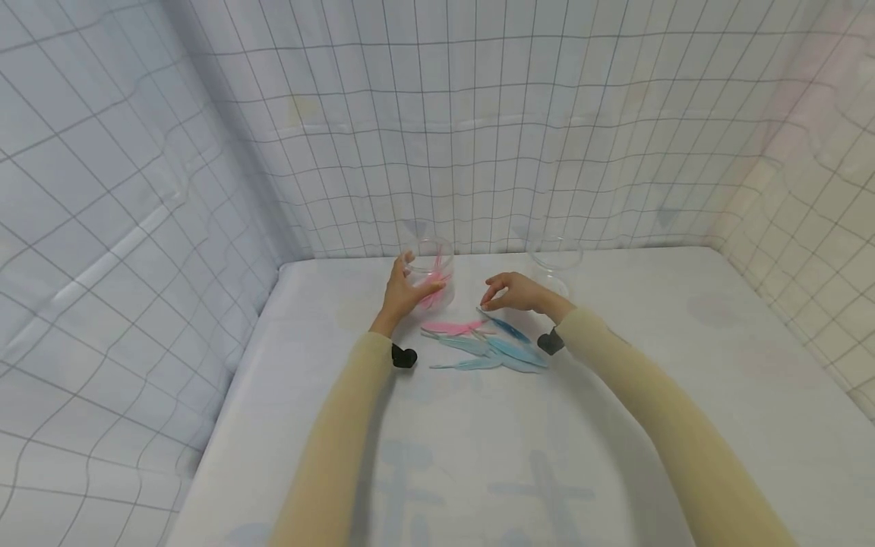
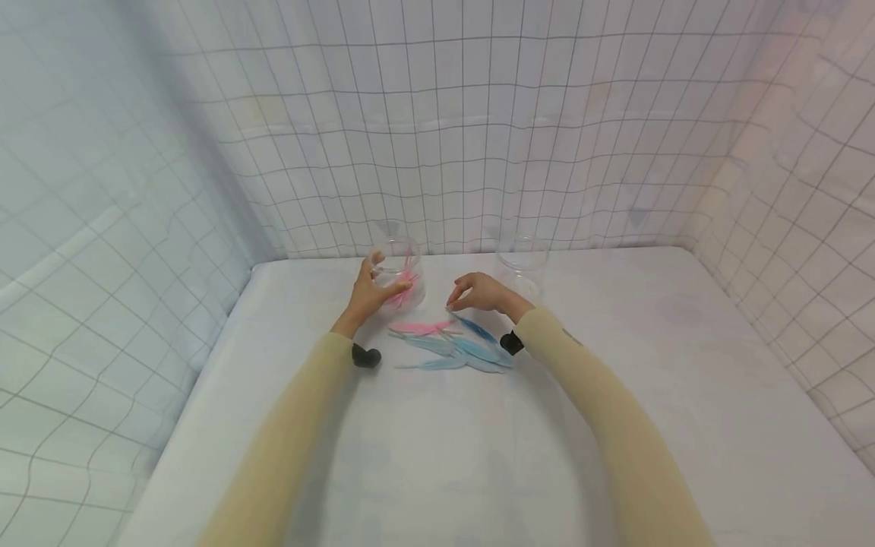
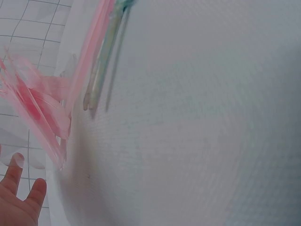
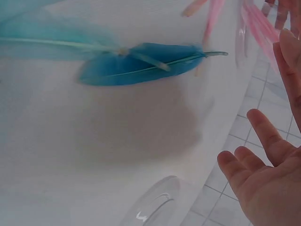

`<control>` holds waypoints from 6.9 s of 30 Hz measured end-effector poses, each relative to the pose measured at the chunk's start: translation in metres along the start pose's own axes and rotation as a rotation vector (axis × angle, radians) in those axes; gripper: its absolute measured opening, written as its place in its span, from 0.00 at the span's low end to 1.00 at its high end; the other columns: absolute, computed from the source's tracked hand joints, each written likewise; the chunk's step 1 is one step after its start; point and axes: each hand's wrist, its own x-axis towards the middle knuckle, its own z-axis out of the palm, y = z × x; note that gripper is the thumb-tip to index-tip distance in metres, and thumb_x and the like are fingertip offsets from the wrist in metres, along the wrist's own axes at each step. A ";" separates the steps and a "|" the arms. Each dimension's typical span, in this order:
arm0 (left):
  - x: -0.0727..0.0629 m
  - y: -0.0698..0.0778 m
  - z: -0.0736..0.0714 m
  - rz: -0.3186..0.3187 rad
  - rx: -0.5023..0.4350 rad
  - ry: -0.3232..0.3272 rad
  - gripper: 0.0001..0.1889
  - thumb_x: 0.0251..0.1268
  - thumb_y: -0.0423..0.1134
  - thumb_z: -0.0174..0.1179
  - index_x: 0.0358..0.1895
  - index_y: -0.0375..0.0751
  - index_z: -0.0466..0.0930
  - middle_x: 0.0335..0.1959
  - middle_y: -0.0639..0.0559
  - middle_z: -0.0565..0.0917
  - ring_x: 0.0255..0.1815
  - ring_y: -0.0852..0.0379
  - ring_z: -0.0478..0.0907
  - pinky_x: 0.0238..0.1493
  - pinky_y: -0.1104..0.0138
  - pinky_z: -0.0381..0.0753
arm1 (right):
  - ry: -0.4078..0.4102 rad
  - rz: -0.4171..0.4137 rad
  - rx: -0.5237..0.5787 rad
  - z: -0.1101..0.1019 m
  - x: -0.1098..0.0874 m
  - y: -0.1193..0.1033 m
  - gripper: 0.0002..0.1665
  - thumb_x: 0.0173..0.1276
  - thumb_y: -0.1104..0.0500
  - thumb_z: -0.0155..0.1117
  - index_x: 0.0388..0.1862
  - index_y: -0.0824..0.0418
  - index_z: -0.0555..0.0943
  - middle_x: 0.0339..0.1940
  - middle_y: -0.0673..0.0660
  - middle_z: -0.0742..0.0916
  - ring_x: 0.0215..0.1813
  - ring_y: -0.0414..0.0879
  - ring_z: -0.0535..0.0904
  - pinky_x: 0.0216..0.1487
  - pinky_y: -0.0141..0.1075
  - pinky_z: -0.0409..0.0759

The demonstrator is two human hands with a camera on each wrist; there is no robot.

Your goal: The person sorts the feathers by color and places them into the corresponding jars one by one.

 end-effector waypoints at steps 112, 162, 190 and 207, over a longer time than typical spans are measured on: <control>-0.002 0.001 0.003 -0.015 -0.016 0.008 0.53 0.47 0.53 0.74 0.73 0.49 0.49 0.71 0.52 0.59 0.67 0.46 0.58 0.61 0.50 0.64 | 0.259 -0.100 -0.221 -0.026 0.053 -0.074 0.16 0.69 0.50 0.61 0.45 0.60 0.83 0.70 0.62 0.66 0.73 0.60 0.48 0.67 0.59 0.45; 0.003 0.002 0.003 -0.014 0.004 -0.008 0.52 0.46 0.53 0.74 0.72 0.46 0.51 0.70 0.51 0.60 0.68 0.46 0.57 0.61 0.50 0.64 | 0.004 -0.150 -0.422 0.036 0.000 0.029 0.06 0.60 0.55 0.70 0.27 0.54 0.83 0.67 0.67 0.69 0.72 0.68 0.47 0.68 0.58 0.42; 0.003 -0.004 0.004 -0.005 -0.018 -0.006 0.52 0.46 0.51 0.74 0.72 0.46 0.50 0.70 0.52 0.60 0.68 0.45 0.57 0.61 0.50 0.64 | 0.127 -0.370 -0.936 0.028 -0.019 0.001 0.06 0.69 0.58 0.59 0.34 0.60 0.75 0.68 0.68 0.66 0.73 0.64 0.46 0.67 0.61 0.42; 0.003 -0.004 0.000 -0.004 -0.012 -0.010 0.51 0.47 0.51 0.74 0.72 0.45 0.51 0.70 0.49 0.60 0.68 0.44 0.57 0.62 0.50 0.63 | 0.286 -0.355 -1.071 -0.027 -0.007 -0.046 0.07 0.71 0.60 0.57 0.36 0.64 0.74 0.71 0.68 0.60 0.74 0.62 0.41 0.68 0.58 0.35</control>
